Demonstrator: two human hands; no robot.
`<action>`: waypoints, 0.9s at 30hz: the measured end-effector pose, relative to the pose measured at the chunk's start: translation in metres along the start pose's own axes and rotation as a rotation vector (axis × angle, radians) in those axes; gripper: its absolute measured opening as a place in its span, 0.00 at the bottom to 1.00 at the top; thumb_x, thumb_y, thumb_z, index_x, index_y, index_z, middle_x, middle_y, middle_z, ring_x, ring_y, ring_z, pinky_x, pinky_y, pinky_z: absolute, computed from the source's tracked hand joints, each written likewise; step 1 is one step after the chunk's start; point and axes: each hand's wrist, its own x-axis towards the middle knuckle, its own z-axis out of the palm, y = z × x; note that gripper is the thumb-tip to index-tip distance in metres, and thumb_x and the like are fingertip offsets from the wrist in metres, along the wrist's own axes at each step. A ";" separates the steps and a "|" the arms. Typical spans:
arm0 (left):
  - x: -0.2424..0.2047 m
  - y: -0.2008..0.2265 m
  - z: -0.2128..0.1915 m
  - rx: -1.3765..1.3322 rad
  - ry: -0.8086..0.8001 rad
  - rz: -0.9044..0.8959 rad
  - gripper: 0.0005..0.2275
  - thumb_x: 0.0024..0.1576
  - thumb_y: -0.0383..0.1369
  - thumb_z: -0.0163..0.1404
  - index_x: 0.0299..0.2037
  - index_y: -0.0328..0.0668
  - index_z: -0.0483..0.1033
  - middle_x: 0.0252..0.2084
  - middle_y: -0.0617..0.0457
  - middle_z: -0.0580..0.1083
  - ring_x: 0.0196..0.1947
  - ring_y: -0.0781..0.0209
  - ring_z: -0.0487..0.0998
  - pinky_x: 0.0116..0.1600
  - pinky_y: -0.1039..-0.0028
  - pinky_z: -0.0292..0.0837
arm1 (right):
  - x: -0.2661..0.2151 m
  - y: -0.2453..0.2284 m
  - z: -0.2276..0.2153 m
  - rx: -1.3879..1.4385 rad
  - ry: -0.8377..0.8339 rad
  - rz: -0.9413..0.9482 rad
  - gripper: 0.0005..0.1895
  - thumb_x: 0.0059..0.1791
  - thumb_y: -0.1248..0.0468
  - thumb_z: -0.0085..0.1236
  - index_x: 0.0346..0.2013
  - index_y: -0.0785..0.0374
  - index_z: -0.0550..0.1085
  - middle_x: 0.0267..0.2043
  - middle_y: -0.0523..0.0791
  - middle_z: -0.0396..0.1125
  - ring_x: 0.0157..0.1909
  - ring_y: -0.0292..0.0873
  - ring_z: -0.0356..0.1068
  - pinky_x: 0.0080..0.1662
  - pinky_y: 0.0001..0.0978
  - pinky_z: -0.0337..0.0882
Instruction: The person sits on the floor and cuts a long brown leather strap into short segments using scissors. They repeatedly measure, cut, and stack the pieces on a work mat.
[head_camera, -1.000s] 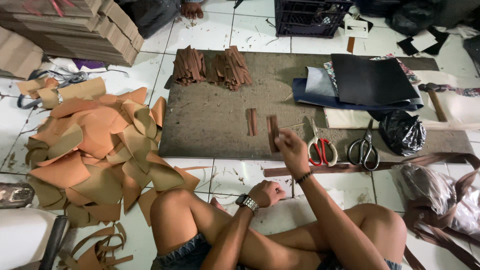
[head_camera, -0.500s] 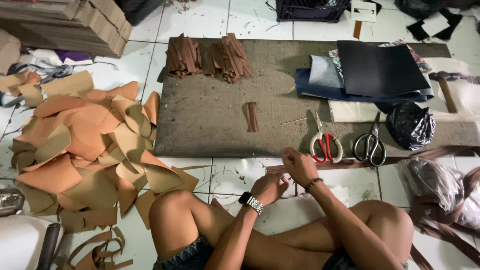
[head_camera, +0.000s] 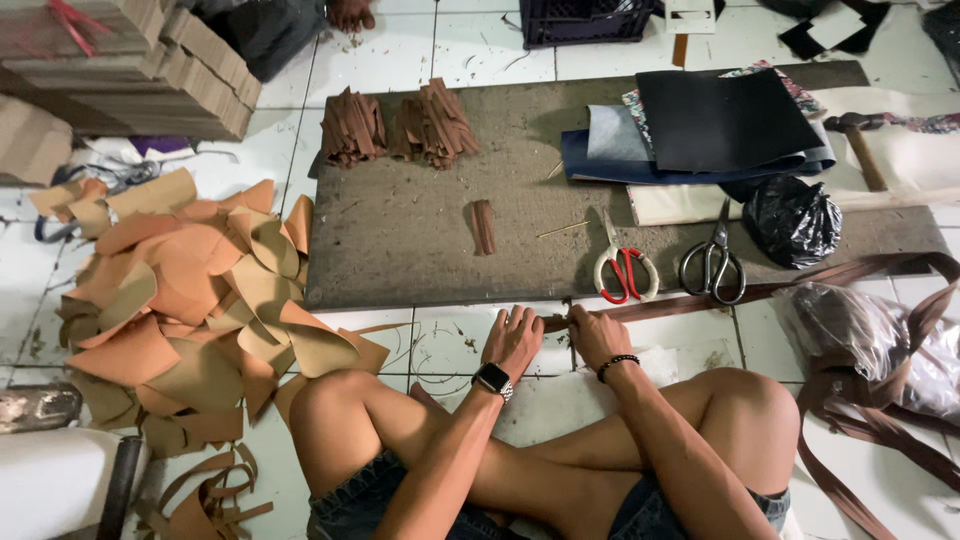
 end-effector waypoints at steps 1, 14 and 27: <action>-0.001 -0.001 0.002 0.007 0.004 0.009 0.04 0.57 0.28 0.53 0.39 0.40 0.72 0.36 0.49 0.65 0.42 0.51 0.69 0.43 0.66 0.64 | -0.003 0.000 0.000 0.008 0.008 0.002 0.12 0.53 0.50 0.47 0.51 0.40 0.71 0.48 0.41 0.76 0.50 0.51 0.78 0.52 0.48 0.77; -0.023 -0.009 0.022 -0.212 -0.108 -0.261 0.09 0.65 0.46 0.44 0.42 0.56 0.71 0.35 0.60 0.69 0.44 0.60 0.70 0.50 0.63 0.64 | -0.014 0.007 0.009 0.147 0.314 -0.305 0.11 0.43 0.55 0.56 0.40 0.47 0.72 0.42 0.36 0.70 0.57 0.40 0.67 0.57 0.38 0.60; -0.029 -0.010 0.009 -0.206 -0.168 -0.226 0.06 0.61 0.40 0.49 0.41 0.50 0.74 0.37 0.55 0.73 0.46 0.57 0.71 0.51 0.61 0.63 | 0.008 0.056 -0.011 0.114 0.550 0.125 0.20 0.51 0.49 0.54 0.55 0.53 0.69 0.56 0.44 0.66 0.64 0.47 0.61 0.59 0.42 0.63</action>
